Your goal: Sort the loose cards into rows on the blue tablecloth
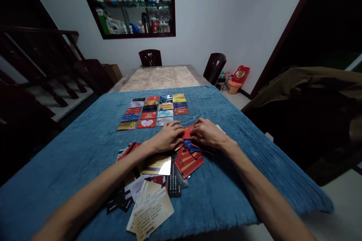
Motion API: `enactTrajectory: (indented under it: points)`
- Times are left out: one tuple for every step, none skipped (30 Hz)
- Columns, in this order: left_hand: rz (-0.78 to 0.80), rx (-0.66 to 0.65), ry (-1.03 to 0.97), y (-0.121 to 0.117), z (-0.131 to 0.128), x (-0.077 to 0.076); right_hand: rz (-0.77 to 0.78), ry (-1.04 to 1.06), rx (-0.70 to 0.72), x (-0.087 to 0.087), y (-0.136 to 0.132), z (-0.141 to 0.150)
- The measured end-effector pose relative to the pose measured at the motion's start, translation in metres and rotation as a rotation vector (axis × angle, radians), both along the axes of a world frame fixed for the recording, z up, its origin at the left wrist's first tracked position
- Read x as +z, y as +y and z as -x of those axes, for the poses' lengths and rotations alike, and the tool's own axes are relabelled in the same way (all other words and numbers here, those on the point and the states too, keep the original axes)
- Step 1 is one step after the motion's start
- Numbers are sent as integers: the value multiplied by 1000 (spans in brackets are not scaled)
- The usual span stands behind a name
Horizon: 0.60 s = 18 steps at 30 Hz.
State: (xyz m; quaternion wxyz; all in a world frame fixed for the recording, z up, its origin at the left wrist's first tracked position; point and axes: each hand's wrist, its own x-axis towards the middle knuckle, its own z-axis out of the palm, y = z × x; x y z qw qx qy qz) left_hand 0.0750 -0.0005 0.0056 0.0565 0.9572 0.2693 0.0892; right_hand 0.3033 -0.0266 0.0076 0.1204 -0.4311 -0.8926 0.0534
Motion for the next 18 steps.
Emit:
enactTrajectory:
  points:
    - [2, 0, 0, 0, 0, -1, 2, 5, 4, 1, -1, 1]
    - [4, 0, 0, 0, 0, -1, 3, 10, 6, 1, -1, 2]
    - [3, -1, 1, 1, 0, -1, 3, 13, 9, 1, -1, 2]
    - [2, -6, 2, 1, 1, -1, 2, 17, 12, 1, -1, 3]
    - [-1, -14, 6, 1, 1, 0, 1, 21, 18, 1, -1, 3]
    - [-2, -23, 9, 1, 1, 1, 0, 24, 26, 0, -1, 3]
    - [0, -31, 11, 1, 2, 1, -3, 27, 34, 0, -1, 3]
    - [5, -37, 11, 2, 2, 2, -7, 30, 39, 0, -2, 3]
    - [13, -40, 9, 2, 3, 2, -14, 32, 43, 0, -2, 3]
    - [20, -41, 3, 3, 3, 2, -22, 34, 47, 0, -2, 2]
    - [25, -42, -7, 3, 3, 2, -31, 37, 52, 0, -3, 2]
    - [28, -44, -21, 4, 3, 1, -41, 40, 57, 0, -3, 2]
    - [29, -50, -35, 5, 3, 1, -53, 44, 66, 0, -3, 2]
    - [30, -56, -50, 7, 4, 0, -66, 47, 75, 0, -3, 1]
    - [32, -64, -62, 8, 4, -1, -81, 50, 81, 0, -3, 1]
    - [37, -70, -70, 10, 4, -2, -95, 53, 87, -1, -2, 0]
    - [42, -75, -75, 11, 4, -3, -111, 56, 92, -2, -2, 0]
    - [49, -79, -77, 12, 4, -3, -125, 59, 97, -2, -1, -1]
